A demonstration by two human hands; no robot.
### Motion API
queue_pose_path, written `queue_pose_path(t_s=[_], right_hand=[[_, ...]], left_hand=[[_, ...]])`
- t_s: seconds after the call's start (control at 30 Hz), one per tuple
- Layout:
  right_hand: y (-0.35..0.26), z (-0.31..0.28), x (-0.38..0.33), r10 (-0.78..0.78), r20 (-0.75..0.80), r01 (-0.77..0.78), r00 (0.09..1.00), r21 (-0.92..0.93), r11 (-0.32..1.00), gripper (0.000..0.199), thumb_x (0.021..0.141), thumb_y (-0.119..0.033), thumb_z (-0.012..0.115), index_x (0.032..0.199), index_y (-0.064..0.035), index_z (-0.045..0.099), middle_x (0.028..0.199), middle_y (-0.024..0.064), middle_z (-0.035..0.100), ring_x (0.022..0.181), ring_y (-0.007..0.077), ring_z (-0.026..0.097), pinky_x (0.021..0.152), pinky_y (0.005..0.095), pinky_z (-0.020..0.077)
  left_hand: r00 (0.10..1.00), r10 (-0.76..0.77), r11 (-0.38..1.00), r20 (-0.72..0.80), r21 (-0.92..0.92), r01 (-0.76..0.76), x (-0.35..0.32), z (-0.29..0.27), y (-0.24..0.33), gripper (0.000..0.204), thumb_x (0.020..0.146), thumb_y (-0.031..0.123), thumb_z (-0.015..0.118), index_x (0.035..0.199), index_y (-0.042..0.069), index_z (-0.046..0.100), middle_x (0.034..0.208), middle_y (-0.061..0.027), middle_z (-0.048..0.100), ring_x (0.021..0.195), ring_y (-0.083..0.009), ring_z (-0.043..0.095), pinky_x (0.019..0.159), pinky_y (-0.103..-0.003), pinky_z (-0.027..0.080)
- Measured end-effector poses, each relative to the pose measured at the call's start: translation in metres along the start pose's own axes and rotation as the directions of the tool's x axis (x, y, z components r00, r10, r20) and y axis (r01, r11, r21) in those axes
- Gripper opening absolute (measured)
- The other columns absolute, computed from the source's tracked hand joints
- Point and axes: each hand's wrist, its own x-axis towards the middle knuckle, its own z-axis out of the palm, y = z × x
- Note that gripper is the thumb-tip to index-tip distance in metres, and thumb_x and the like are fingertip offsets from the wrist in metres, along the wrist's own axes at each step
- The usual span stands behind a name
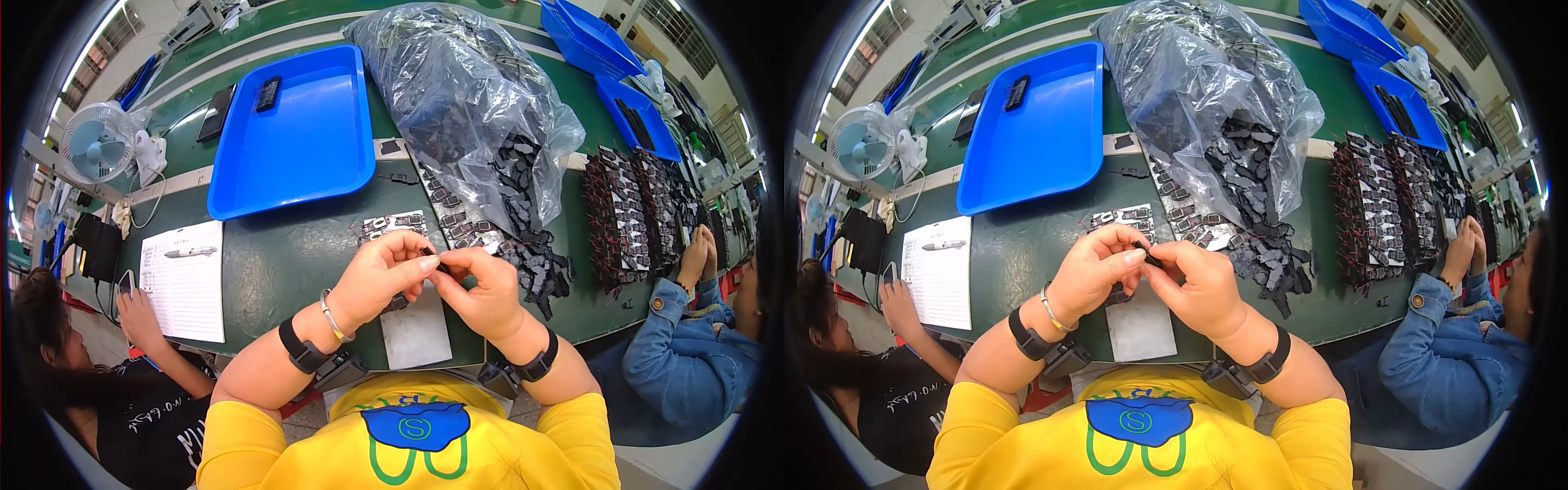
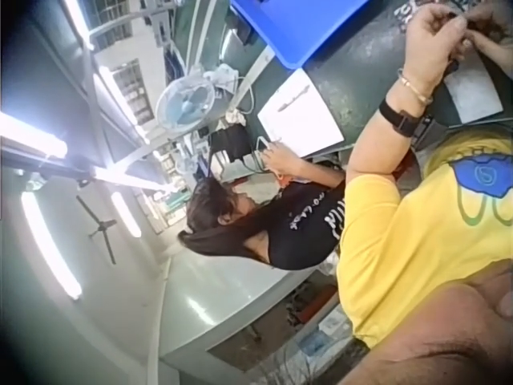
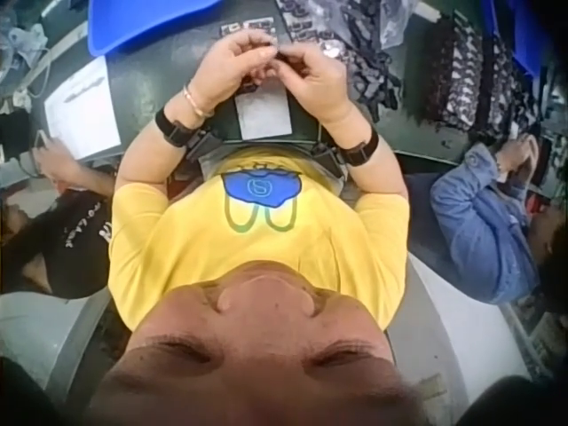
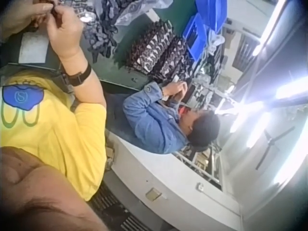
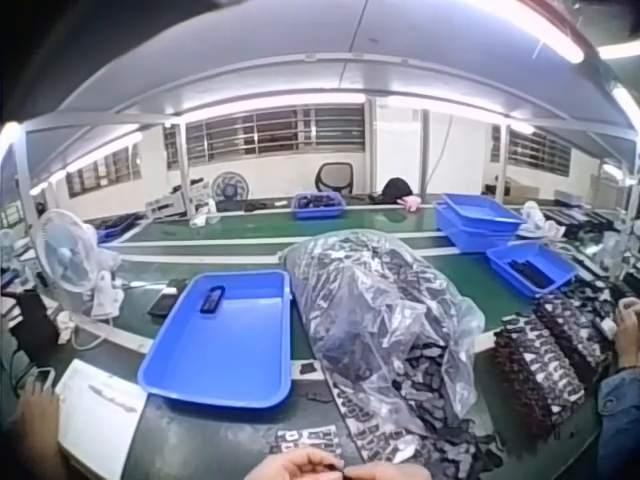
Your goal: The person picks up a speaker and a black rubber gasket by hand, fits the gasket onto the speaker, and places the assembled unit onto a metal plate.
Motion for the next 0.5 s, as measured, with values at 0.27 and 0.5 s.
queue_pose_path(t_s=[0.27, 0.5], right_hand=[[-0.0036, 0.0019, 0.001, 0.004, -0.008, -0.005, 1.0, -0.072, 0.997, 0.017, 0.069, -0.002, 0.07, 0.082, -0.0016, 0.059, 0.067, 0.0065, 0.061, 0.053, 0.0112, 0.059, 0.049, 0.0217, 0.0459], [-0.0041, 0.0007, -0.0009, 0.097, 0.002, -0.097, 0.995, -0.007, 0.995, 0.02, 0.068, -0.002, 0.072, 0.082, -0.0003, 0.058, 0.068, 0.0059, 0.061, 0.057, 0.0092, 0.058, 0.052, 0.0207, 0.046]], left_hand=[[0.997, -0.04, 0.991, -0.067, 0.127, 0.048, 0.0, 0.0007, 0.0028, 0.014, 0.084, 0.014, 0.06, 0.09, 0.002, 0.057, 0.073, -0.0011, 0.056, 0.059, -0.0068, 0.052, 0.051, -0.02, 0.045], [0.999, -0.041, 0.992, -0.025, 0.12, 0.044, -0.0002, -0.0031, 0.0036, 0.014, 0.084, 0.013, 0.06, 0.091, 0.001, 0.058, 0.075, -0.0022, 0.058, 0.061, -0.0075, 0.054, 0.053, -0.021, 0.047]])
